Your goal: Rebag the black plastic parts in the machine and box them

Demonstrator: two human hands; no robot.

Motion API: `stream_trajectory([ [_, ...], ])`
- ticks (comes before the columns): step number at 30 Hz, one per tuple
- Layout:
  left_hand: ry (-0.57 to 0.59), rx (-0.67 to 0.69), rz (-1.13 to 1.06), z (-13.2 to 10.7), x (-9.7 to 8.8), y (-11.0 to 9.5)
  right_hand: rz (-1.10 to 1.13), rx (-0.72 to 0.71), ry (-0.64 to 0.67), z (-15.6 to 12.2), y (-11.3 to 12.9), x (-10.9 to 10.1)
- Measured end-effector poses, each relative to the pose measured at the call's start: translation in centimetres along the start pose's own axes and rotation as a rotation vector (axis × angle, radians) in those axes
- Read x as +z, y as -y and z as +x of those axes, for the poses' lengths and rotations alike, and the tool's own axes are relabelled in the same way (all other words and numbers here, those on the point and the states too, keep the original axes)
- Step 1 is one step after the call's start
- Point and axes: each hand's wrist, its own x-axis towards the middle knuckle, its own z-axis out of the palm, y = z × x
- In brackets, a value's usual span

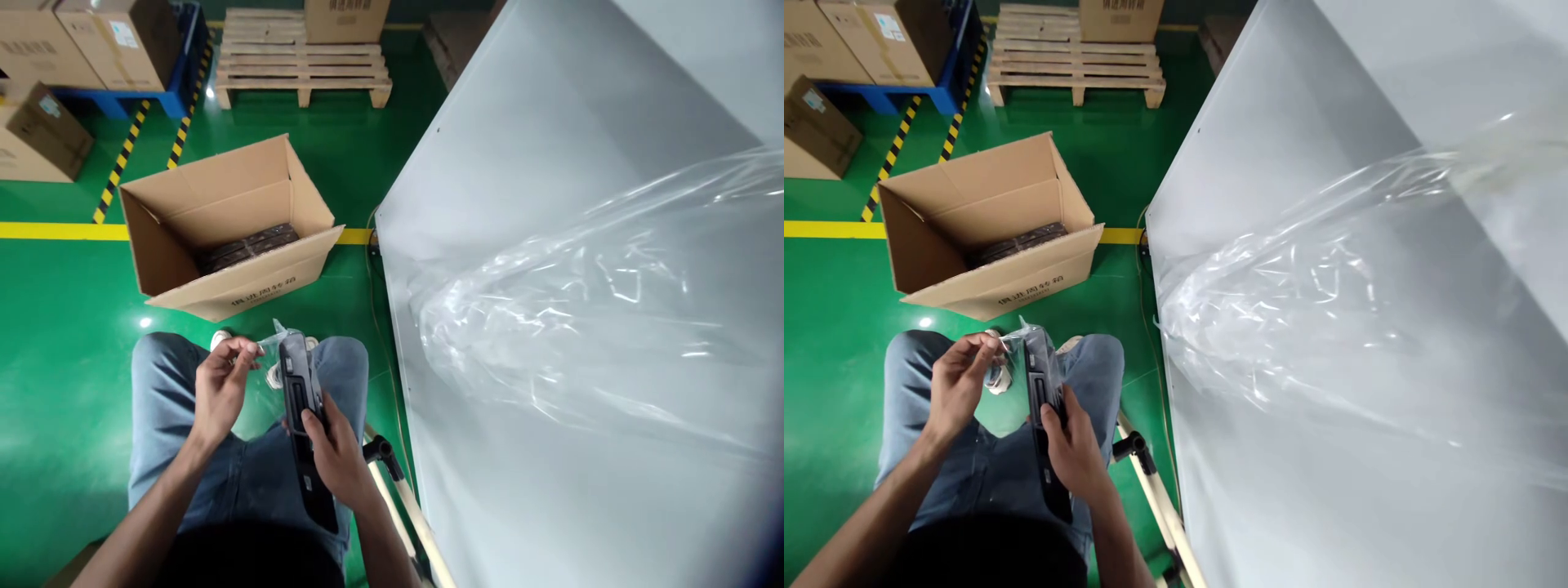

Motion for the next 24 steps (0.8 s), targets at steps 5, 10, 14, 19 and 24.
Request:
stream_trajectory([
  [5,0.011,-0.074,-0.142,1.1,-0.7,0.5,0.237,0.075,0.049,0.3,-0.5,-0.2],
  [10,-0.039,-0.214,-0.293,1.7,-1.5,1.2,0.424,0.107,-0.048,0.3,-0.6,-1.0],
  [14,-0.009,-0.268,-0.323,2.0,-1.8,1.1,0.381,0.093,-0.057,0.5,-1.2,-0.6],
  [19,-0.082,-0.234,-0.331,3.4,-2.7,0.7,0.102,-0.019,-0.278,0.9,-1.7,-0.4],
  [24,0.097,-0.355,-0.149,3.6,-2.1,3.3,0.009,-0.04,-0.253,0.9,-1.9,-0.6],
])
